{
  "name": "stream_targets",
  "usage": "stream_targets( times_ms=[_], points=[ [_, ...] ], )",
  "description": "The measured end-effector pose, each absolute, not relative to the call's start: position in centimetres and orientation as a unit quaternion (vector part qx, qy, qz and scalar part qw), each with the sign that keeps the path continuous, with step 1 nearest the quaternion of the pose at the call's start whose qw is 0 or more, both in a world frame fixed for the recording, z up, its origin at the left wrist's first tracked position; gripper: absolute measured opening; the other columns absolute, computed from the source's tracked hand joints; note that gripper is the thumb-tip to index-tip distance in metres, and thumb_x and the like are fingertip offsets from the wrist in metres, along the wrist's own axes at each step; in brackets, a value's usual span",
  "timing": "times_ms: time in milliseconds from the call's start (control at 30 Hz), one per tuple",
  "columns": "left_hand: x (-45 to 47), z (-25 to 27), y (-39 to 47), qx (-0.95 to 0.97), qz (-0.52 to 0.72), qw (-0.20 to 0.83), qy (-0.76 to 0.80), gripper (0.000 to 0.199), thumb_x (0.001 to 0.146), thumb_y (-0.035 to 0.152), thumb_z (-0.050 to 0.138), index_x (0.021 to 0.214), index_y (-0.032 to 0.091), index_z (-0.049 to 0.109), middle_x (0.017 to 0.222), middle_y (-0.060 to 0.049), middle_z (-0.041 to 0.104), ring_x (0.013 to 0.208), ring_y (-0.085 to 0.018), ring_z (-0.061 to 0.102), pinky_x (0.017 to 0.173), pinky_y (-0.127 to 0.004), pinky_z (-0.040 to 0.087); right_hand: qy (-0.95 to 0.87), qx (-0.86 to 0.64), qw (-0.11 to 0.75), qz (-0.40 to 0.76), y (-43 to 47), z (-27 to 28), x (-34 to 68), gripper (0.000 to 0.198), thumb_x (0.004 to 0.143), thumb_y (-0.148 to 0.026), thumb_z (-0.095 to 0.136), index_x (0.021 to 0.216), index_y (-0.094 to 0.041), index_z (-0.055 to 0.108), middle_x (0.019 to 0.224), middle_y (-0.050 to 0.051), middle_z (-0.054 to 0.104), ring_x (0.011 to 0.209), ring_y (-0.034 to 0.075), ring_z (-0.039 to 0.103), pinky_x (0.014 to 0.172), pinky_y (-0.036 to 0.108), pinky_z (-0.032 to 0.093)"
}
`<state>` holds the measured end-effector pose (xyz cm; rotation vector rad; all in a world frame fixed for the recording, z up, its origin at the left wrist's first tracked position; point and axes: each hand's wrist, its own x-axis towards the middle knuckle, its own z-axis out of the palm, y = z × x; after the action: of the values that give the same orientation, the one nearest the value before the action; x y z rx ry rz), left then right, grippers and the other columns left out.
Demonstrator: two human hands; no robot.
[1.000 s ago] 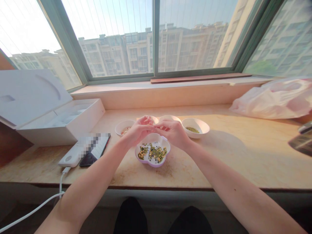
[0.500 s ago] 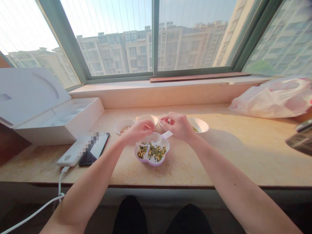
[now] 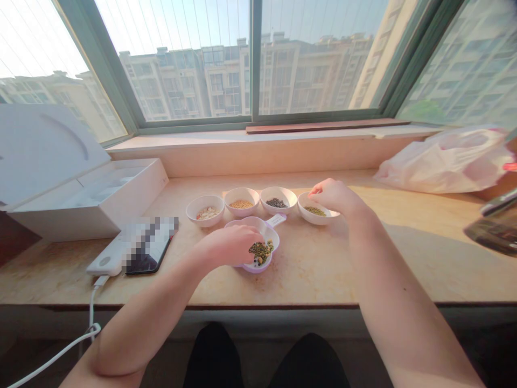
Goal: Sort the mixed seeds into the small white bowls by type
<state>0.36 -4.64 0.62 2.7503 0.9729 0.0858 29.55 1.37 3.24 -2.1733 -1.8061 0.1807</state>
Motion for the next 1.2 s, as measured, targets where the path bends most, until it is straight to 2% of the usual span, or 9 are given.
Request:
stream_targets(
  times_ms=[133, 233, 600, 767, 900, 1000, 1067, 1200],
  points=[
    [1.4, 0.4, -5.0, 0.936, -0.026, 0.034, 0.35, 0.019, 0.079, 0.004, 0.054, 0.076, 0.018, 0.066, 0.085, -0.01, 0.071, 0.079, -0.024, 0.065, 0.067, -0.034, 0.047, -0.618, -0.769, 0.149, 0.072, 1.2, 3.5, 29.3, 0.014, 0.069, -0.02, 0.066, 0.073, -0.025, 0.078, 0.088, 0.007, 0.078, 0.08, 0.024, 0.07, 0.064, 0.031, 0.048],
    [1.7, -0.1, -4.7, 0.938, -0.017, -0.002, 0.347, 0.022, 0.082, 0.002, 0.051, 0.077, 0.017, 0.067, 0.085, -0.011, 0.071, 0.077, -0.024, 0.065, 0.064, -0.033, 0.046, -0.627, -0.762, 0.144, 0.075, 1.1, 3.4, 29.2, 0.013, 0.066, -0.019, 0.067, 0.07, -0.025, 0.078, 0.083, 0.007, 0.078, 0.077, 0.024, 0.07, 0.06, 0.03, 0.047],
    [2.0, -0.6, -4.3, 0.943, 0.019, -0.023, 0.331, 0.025, 0.09, 0.004, 0.049, 0.089, 0.016, 0.07, 0.092, -0.01, 0.07, 0.088, -0.025, 0.068, 0.072, -0.032, 0.051, -0.624, -0.766, 0.13, 0.084, 1.6, 3.0, 29.1, 0.013, 0.065, -0.021, 0.071, 0.073, -0.025, 0.08, 0.084, 0.007, 0.078, 0.082, 0.023, 0.07, 0.06, 0.028, 0.047],
    [1.4, -0.2, -3.7, 0.952, 0.047, 0.037, 0.299, 0.034, 0.086, -0.001, 0.049, 0.1, 0.02, 0.072, 0.105, -0.007, 0.071, 0.098, -0.022, 0.068, 0.081, -0.03, 0.052, -0.633, -0.762, 0.113, 0.081, 1.9, 2.6, 29.2, 0.014, 0.068, -0.022, 0.072, 0.08, -0.025, 0.081, 0.09, 0.008, 0.078, 0.083, 0.023, 0.071, 0.066, 0.029, 0.049],
    [1.0, 0.3, -3.2, 0.949, 0.056, 0.084, 0.299, 0.047, 0.085, -0.004, 0.047, 0.118, 0.021, 0.07, 0.117, -0.006, 0.068, 0.099, -0.019, 0.07, 0.082, -0.027, 0.052, -0.634, -0.761, 0.111, 0.08, 2.1, 2.3, 29.5, 0.021, 0.07, -0.025, 0.075, 0.09, -0.024, 0.081, 0.098, 0.008, 0.077, 0.084, 0.022, 0.071, 0.071, 0.028, 0.05],
    [0.8, 0.6, -3.2, 0.943, 0.082, 0.082, 0.312, 0.053, 0.088, -0.003, 0.045, 0.128, 0.025, 0.066, 0.118, -0.006, 0.068, 0.101, -0.019, 0.07, 0.078, -0.026, 0.053, -0.636, -0.758, 0.127, 0.072, 2.2, 2.3, 29.5, 0.027, 0.069, -0.023, 0.076, 0.096, -0.023, 0.081, 0.104, 0.008, 0.077, 0.086, 0.022, 0.07, 0.071, 0.028, 0.049],
    [0.8, 0.8, -3.3, 0.941, 0.116, 0.073, 0.308, 0.053, 0.089, -0.003, 0.045, 0.129, 0.025, 0.066, 0.118, -0.006, 0.068, 0.103, -0.02, 0.069, 0.081, -0.027, 0.053, -0.65, -0.742, 0.151, 0.063, 2.1, 2.3, 29.2, 0.026, 0.07, -0.022, 0.074, 0.094, -0.023, 0.082, 0.1, 0.007, 0.078, 0.085, 0.021, 0.069, 0.069, 0.028, 0.048],
    [0.7, 1.1, -3.5, 0.928, 0.204, 0.059, 0.307, 0.049, 0.089, -0.002, 0.05, 0.128, 0.025, 0.064, 0.117, -0.005, 0.067, 0.101, -0.018, 0.069, 0.089, -0.031, 0.055, -0.707, -0.652, 0.266, 0.061, 1.7, 2.4, 27.5, 0.022, 0.081, -0.026, 0.065, 0.094, -0.02, 0.081, 0.088, 0.007, 0.077, 0.078, 0.02, 0.066, 0.07, 0.03, 0.046]
  ],
)
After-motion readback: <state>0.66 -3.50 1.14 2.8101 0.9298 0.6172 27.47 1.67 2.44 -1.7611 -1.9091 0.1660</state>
